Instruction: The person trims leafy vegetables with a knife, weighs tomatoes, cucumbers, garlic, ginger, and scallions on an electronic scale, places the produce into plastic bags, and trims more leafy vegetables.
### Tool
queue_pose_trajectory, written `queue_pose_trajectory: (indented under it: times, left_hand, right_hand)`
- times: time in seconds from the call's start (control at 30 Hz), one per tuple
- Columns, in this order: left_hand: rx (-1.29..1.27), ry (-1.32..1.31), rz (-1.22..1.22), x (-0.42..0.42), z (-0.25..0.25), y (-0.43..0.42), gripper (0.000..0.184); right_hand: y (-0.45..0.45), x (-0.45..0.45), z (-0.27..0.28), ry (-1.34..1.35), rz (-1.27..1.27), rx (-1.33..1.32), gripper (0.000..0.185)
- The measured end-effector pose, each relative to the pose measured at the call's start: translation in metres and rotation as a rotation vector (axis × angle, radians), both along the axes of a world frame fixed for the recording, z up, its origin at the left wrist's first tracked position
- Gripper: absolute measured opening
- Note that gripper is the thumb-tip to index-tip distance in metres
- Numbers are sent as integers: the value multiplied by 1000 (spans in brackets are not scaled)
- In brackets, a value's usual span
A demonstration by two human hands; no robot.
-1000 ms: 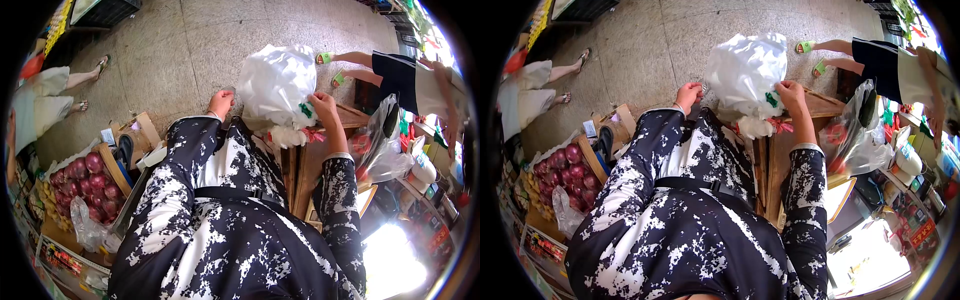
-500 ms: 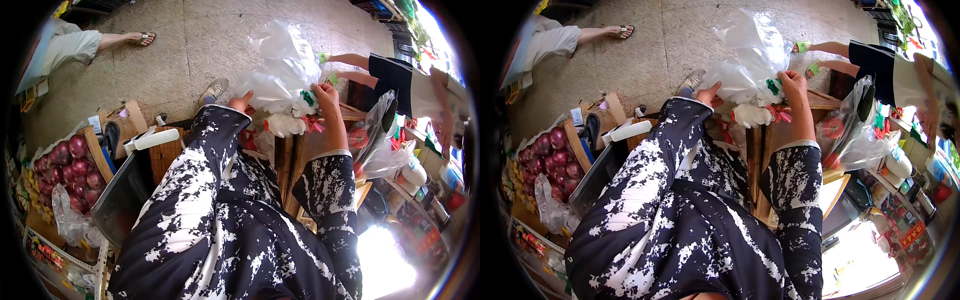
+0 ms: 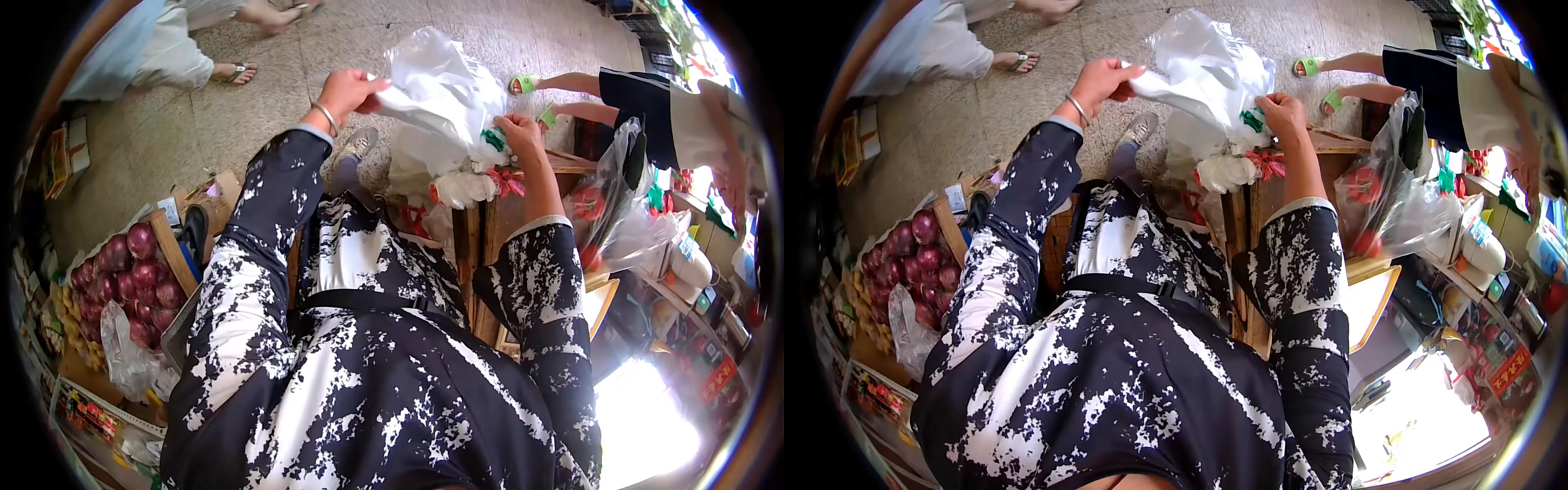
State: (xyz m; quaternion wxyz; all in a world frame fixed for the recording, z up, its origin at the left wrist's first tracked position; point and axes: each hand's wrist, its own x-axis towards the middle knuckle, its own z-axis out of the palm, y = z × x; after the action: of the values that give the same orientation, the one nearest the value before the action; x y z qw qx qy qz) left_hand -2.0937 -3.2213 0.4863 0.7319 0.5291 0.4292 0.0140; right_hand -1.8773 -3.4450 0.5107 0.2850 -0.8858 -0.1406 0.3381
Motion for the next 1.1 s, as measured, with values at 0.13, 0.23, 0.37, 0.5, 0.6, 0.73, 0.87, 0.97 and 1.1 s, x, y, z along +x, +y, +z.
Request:
queue_pose_trajectory:
  times: [0.13, 0.23, 0.37, 0.5, 0.6, 0.73, 0.87, 0.97, 1.1]
  left_hand:
    - [213, -59, -123, 21, 34, 8, 26]
    - [278, -30, -132, 21, 42, 4, 25]
    - [336, 142, -211, -3, 13, -1, 17]
    - [215, 500, -583, -43, -19, -34, 26]
    - [847, 770, -949, -55, -9, -72, 35]
    - [775, 568, -756, -26, -46, -81, 35]
    - [-266, 182, -410, -9, -65, -109, 34]
    - [-462, 10, -261, 2, -49, -133, 41]
    - [-271, 18, -182, -3, -95, -150, 40]
  right_hand:
    - [-1, 0, -10, -1, 37, 117, 26]
    - [-5, -1, -2, 1, 134, 125, 26]
    - [-5, -8, 3, -51, 196, 57, 25]
    - [-5, -12, 3, -196, 292, 10, 29]
    - [0, -21, 17, -275, 372, -63, 31]
    - [1, -33, 30, -279, 378, -84, 32]
    - [-11, -61, 48, -559, 309, 293, 18]
    - [-38, -95, 74, -517, 122, 443, 14]
    - [-98, -150, 83, -452, 18, 391, 12]
